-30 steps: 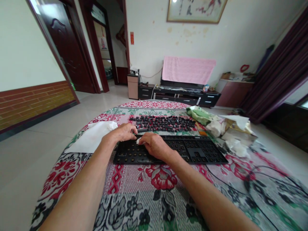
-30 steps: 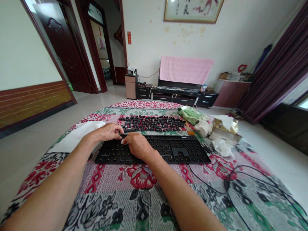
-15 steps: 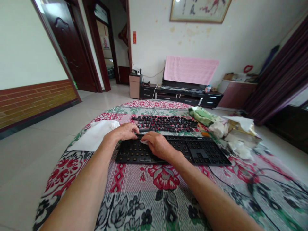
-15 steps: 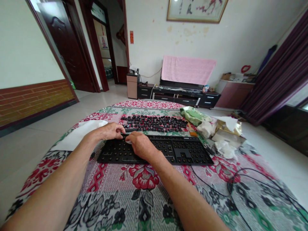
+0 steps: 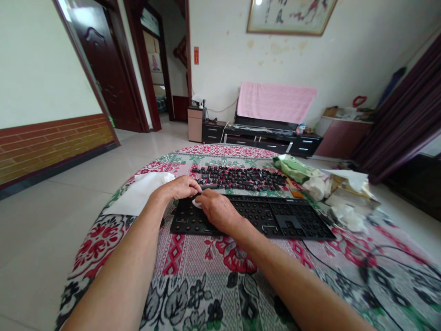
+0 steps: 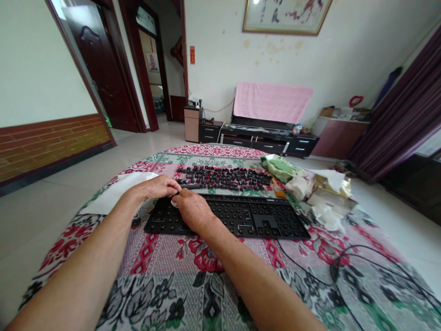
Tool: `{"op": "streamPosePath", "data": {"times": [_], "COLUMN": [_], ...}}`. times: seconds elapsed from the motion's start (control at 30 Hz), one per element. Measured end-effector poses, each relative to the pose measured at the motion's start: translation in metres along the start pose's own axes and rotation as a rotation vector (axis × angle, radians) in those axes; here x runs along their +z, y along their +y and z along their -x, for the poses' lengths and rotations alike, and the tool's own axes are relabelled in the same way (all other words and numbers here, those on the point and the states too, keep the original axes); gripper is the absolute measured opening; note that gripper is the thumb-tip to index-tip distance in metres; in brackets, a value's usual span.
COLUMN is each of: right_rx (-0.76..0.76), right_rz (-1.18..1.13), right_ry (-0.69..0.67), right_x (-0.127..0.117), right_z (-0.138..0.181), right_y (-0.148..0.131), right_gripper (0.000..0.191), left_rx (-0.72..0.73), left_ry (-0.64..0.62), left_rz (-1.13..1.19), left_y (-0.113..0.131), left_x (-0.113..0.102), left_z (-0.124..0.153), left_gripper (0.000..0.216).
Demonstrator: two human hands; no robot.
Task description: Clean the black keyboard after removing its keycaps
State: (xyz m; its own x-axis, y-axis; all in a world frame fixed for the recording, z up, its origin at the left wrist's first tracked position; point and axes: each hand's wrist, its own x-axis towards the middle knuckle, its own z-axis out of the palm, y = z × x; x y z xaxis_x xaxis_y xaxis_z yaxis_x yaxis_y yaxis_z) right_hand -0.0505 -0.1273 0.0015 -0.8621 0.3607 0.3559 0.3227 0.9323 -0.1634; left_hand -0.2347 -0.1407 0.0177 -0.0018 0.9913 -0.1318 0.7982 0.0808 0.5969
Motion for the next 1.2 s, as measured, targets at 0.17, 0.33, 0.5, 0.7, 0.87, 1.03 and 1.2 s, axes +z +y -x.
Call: {"op": "streamPosePath", "data": {"times": [0.17, 0.33, 0.5, 0.7, 0.87, 1.03, 1.2], "right_rx": [-0.049, -0.092, -0.1, -0.032, 0.047, 0.13, 0.225], "right_rz": [0.024, 0.025, -0.01, -0.015, -0.032, -0.001, 0.002], "right_ry": [0.027, 0.006, 0.013, -0.054, -0.059, -0.055, -0.026], "right_x": [0.013, 0.017, 0.011, -0.009, -0.025, -0.04, -0.046], "right_z": [-0.018, -0.02, -0.006, 0.015, 0.037, 0.061, 0.079], "right_y": [-0.016, -0.019, -0.009, 0.012, 0.034, 0.051, 0.06], "right_gripper": [0.022, 0.023, 0.024, 0.031, 0.032, 0.034, 0.033], "left_rx": [-0.022, -0.037, -0.026, -0.021, -0.043, -0.057, -0.107], "left_ry": [-0.001, 0.044, 0.001, -0.013, -0.005, 0.042, 0.101], "left_rz": [0.162, 0.155, 0.1, -0.063, -0.132, -0.223, -0.355], "left_y": [-0.003, -0.004, -0.002, 0.003, 0.012, 0.018, 0.025], "left_x": [-0.002, -0.002, 0.0, 0.0, 0.001, 0.007, 0.014], "left_z": [0.002, 0.001, 0.001, 0.0, 0.002, 0.0, -0.002], "left_gripper": [0.03, 0.029, 0.029, 0.032, 0.034, 0.029, 0.026]}}
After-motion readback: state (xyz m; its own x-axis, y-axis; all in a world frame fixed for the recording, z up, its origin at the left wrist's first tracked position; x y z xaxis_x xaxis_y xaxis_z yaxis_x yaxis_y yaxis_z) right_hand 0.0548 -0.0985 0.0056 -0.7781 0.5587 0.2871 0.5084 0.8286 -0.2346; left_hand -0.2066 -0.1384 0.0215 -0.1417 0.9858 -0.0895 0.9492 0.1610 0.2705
